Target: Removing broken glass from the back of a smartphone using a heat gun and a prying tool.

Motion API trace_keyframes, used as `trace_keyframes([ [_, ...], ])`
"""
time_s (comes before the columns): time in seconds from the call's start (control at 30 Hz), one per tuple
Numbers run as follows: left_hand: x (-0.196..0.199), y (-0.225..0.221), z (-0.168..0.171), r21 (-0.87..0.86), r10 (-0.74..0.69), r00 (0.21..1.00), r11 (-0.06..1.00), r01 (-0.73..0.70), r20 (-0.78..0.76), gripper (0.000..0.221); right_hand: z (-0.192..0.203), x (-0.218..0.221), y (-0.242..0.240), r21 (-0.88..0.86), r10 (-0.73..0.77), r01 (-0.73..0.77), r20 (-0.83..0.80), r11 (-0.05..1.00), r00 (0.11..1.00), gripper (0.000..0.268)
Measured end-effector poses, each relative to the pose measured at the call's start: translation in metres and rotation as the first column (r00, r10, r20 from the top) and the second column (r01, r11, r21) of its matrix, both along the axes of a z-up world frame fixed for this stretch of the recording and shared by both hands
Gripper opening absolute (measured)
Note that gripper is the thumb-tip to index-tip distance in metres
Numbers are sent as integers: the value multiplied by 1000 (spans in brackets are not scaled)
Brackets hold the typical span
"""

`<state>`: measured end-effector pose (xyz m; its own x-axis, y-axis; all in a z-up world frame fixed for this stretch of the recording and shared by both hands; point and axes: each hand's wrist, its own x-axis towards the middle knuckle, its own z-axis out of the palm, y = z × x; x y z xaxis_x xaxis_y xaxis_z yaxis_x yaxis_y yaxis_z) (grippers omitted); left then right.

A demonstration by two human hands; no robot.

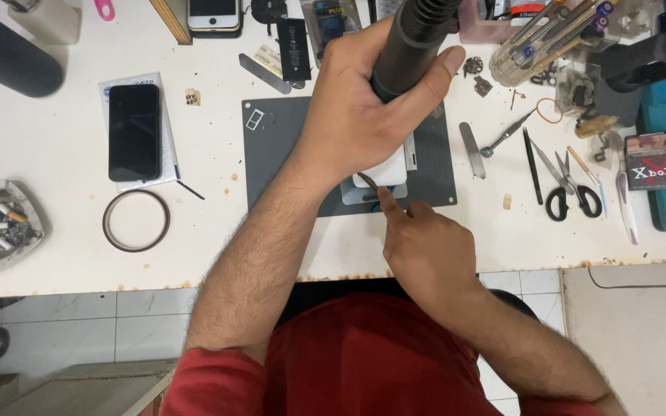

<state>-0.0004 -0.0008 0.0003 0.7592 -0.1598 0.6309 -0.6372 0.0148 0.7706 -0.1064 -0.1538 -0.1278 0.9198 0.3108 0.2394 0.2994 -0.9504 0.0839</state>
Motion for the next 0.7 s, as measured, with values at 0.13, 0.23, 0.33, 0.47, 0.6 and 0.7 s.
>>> trace_keyframes([
  [0.13, -1, -1, 2, -4, -28, 999, 1000, 28, 16, 25, 5, 2, 4, 68, -8, 5, 35, 998, 999, 50],
  [0.23, 2, -1, 3, 4, -55, 998, 998, 55, 1, 12, 6, 3, 6, 111, -59, 64, -50, 992, 997, 51],
  [0.33, 6, -1, 8, 5, -27, 982, 1000, 27, 185, 9, 3, 5, 4, 124, -58, 64, -57, 990, 997, 49],
  [0.47, -1, 0, 13, 17, -46, 994, 999, 44, 95, 13, 0, 9, -3, 142, -57, 44, 87, 989, 995, 47],
  [0.6, -4, 4, 11, 33, -48, 999, 998, 48, 24, 19, 17, -1, -9, 223, -13, -24, 166, 974, 986, 37],
  [0.7, -4, 5, 11, 49, -26, 999, 998, 24, 30, 12, 19, 1, -17, 160, -20, -11, 188, 987, 982, 31],
])
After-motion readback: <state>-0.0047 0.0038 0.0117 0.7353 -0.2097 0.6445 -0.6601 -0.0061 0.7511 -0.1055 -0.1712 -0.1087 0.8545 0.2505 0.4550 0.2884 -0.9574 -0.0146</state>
